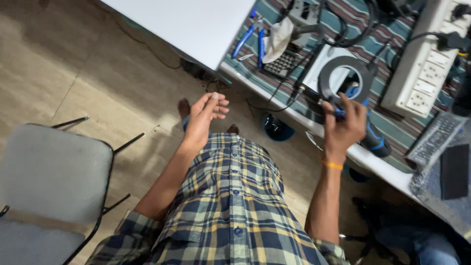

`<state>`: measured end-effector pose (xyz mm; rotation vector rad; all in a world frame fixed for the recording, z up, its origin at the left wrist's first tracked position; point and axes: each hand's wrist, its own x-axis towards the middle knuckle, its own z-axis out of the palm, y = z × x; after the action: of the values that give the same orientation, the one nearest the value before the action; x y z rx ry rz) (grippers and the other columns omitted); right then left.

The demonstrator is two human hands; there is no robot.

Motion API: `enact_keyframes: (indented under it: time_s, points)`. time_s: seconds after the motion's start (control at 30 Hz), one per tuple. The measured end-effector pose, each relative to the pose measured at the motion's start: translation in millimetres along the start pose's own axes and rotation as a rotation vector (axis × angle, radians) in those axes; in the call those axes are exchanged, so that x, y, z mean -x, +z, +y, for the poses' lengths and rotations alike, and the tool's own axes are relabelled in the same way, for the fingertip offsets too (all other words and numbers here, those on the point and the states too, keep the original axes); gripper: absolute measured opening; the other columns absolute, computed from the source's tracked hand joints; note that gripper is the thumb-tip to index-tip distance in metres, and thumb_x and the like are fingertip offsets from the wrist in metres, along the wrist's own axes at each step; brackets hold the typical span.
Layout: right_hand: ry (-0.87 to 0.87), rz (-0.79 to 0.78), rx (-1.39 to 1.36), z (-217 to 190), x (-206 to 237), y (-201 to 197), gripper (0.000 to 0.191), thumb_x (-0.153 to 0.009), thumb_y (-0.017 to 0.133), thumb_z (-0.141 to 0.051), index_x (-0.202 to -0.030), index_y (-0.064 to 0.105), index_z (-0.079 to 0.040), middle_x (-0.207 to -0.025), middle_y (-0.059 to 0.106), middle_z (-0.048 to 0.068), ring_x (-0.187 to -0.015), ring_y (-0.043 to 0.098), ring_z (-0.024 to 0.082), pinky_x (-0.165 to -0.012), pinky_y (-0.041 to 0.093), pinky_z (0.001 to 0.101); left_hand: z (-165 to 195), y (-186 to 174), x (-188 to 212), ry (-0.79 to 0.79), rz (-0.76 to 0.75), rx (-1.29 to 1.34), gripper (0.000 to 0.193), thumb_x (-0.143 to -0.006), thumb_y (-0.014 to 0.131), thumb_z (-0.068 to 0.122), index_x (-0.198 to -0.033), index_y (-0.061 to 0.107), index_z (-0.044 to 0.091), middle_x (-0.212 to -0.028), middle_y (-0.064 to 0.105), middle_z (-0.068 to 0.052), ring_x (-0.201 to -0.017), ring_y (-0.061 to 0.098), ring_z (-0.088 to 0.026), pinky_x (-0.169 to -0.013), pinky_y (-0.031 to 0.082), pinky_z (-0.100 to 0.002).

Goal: The person applies black tape along the edge of a white rectangular panel, then uses a blue pen-like tool to scratch or mark the taped edge. The person repeats taping and scratching actions on different sections of the panel's edge.

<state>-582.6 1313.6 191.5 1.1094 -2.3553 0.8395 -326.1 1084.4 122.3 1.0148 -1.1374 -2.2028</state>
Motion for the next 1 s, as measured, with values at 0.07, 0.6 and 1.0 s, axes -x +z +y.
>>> enact_keyframes:
  time_s: [0.07, 0.6, 1.0]
  points:
    - [0.162, 0.027, -0.1, -6, -1, -8, 0.024, -0.101, 0.083, -0.008, -0.122, 0.075, -0.002, -0.104, 0.066, 0.009, -0.09, 0.061, 0.022, -0.079, 0.05, 0.0338, 2, -8, -7, 0.021, 0.021, 0.014, 0.031, -0.105, 0.059, 0.028, -0.118, 0.066, 0.001, -0.106, 0.072, -0.01, -0.09, 0.069, -0.015, -0.077, 0.055, -0.029]
    - [1.043, -0.218, -1.095, -224, 3, 83, 0.017, -0.099, 0.071, -0.017, -0.112, 0.071, -0.006, -0.075, 0.056, -0.008, -0.053, 0.04, -0.001, -0.044, 0.027, 0.0193, 46, -25, -66, -0.138, -0.391, 0.03, 0.033, -0.101, 0.066, 0.015, -0.128, 0.065, -0.004, -0.115, 0.075, -0.016, -0.105, 0.074, -0.022, -0.089, 0.059, -0.034]
    - [1.126, -0.09, -0.927, -272, -17, 114, 0.021, -0.099, 0.073, -0.022, -0.106, 0.075, -0.002, -0.067, 0.055, -0.009, -0.051, 0.038, -0.001, -0.043, 0.026, 0.0193, 65, -50, -88, -0.294, -0.552, 0.094, 0.023, -0.104, 0.065, 0.01, -0.121, 0.068, -0.005, -0.104, 0.075, -0.014, -0.09, 0.074, -0.021, -0.082, 0.061, -0.033]
